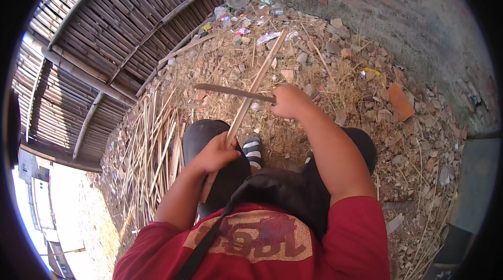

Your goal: The person is using a blade to shave the edges and surfaces of a bamboo strip, smoothing the material. They repeatedly pull the blade along the length of the bamboo while holding it steady with their other hand, then turn the strip over to shave other sides.

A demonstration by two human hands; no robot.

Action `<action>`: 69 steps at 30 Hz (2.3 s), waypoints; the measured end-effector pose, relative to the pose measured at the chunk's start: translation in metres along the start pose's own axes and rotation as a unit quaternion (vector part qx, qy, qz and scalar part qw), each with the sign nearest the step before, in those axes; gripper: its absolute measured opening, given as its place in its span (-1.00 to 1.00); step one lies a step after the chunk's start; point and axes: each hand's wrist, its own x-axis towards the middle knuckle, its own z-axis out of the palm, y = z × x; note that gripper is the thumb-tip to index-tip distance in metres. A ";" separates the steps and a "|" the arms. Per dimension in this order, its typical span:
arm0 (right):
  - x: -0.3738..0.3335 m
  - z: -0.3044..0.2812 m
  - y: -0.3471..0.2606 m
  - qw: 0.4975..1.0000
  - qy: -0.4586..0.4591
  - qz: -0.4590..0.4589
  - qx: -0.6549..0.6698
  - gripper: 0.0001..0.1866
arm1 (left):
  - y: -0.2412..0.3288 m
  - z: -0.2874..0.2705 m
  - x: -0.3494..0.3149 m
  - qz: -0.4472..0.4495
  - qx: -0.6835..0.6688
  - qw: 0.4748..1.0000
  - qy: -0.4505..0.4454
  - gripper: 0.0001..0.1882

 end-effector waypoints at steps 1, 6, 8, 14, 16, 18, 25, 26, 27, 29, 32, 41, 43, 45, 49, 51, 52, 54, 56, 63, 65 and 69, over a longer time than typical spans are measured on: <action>0.001 -0.008 0.010 0.999 0.011 0.037 0.014 -0.71 | 0.000 0.000 0.002 0.007 0.004 1.000 -0.002 -0.68; 0.001 -0.010 -0.003 0.999 0.041 0.012 0.018 -0.69 | 0.008 -0.004 0.001 0.015 -0.037 0.999 0.021 -0.68; -0.001 -0.006 -0.022 0.999 0.008 -0.043 -0.031 -0.69 | 0.005 -0.005 0.005 0.020 -0.063 0.998 0.019 -0.69; 0.013 -0.012 0.025 0.994 0.034 0.079 0.072 -0.64 | 0.009 -0.004 0.003 0.015 0.035 0.999 0.002 -0.71; 0.005 -0.012 0.013 0.996 0.032 0.056 0.065 -0.64 | 0.004 -0.006 0.002 0.008 0.000 1.000 0.004 -0.71; -0.001 -0.010 -0.012 0.997 0.030 0.021 0.074 -0.65 | 0.000 -0.006 0.002 0.006 -0.008 1.000 0.009 -0.71; 0.012 -0.007 0.059 0.976 0.071 0.163 0.124 -0.64 | 0.006 0.003 0.002 0.011 0.012 1.000 -0.002 -0.72; 0.015 -0.008 0.061 0.977 0.088 0.151 0.121 -0.64 | -0.001 0.003 0.002 0.014 0.009 1.000 -0.001 -0.72; 0.014 -0.006 0.057 0.978 0.100 0.141 0.120 -0.63 | 0.001 0.002 -0.001 0.010 0.014 1.000 0.006 -0.72; 0.007 -0.012 0.041 0.980 0.105 0.120 0.117 -0.63 | 0.010 0.000 -0.002 0.009 0.023 1.000 0.015 -0.71; -0.003 -0.017 0.001 0.996 0.034 0.044 0.064 -0.60 | 0.006 0.003 0.002 0.022 0.009 1.000 0.020 -0.72; 0.010 -0.011 0.063 0.984 0.047 0.132 0.107 -0.60 | 0.008 -0.004 0.005 -0.018 -0.017 0.999 -0.031 -0.69; 0.007 -0.010 0.036 0.986 0.076 0.104 0.108 -0.59 | 0.013 -0.007 0.002 -0.026 -0.082 0.995 -0.040 -0.69; -0.001 -0.014 0.008 0.988 0.056 0.066 0.127 -0.58 | 0.013 -0.009 -0.002 -0.033 -0.123 0.991 -0.050 -0.69; -0.007 -0.025 0.018 0.999 0.003 0.040 0.023 -0.54 | 0.013 -0.008 -0.002 -0.038 -0.134 0.988 -0.070 -0.69; 0.010 -0.012 0.067 0.980 0.028 0.147 0.128 -0.52 | 0.015 -0.010 -0.002 -0.050 -0.122 0.988 -0.077 -0.68; 0.011 -0.012 0.077 0.976 0.066 0.154 0.137 -0.52 | 0.015 -0.009 -0.002 -0.059 -0.115 0.988 -0.079 -0.69; 0.010 -0.012 0.087 0.963 0.136 0.169 0.158 -0.51 | 0.013 -0.008 -0.002 -0.061 -0.109 0.989 -0.074 -0.69; 0.015 -0.006 0.077 0.963 0.156 0.143 0.168 -0.54 | 0.011 -0.008 -0.001 -0.045 -0.111 0.991 -0.061 -0.69; -0.007 -0.031 0.019 0.999 0.012 0.022 0.022 -0.65 | 0.008 -0.006 0.001 -0.034 -0.119 0.991 -0.055 -0.69; -0.012 -0.039 0.024 0.998 0.033 0.036 0.037 -0.65 | 0.009 -0.002 -0.001 -0.017 -0.053 0.998 -0.034 -0.70; -0.019 -0.049 0.030 0.990 0.098 0.067 0.070 -0.63 | 0.012 0.015 -0.014 0.063 0.123 0.986 0.094 -0.75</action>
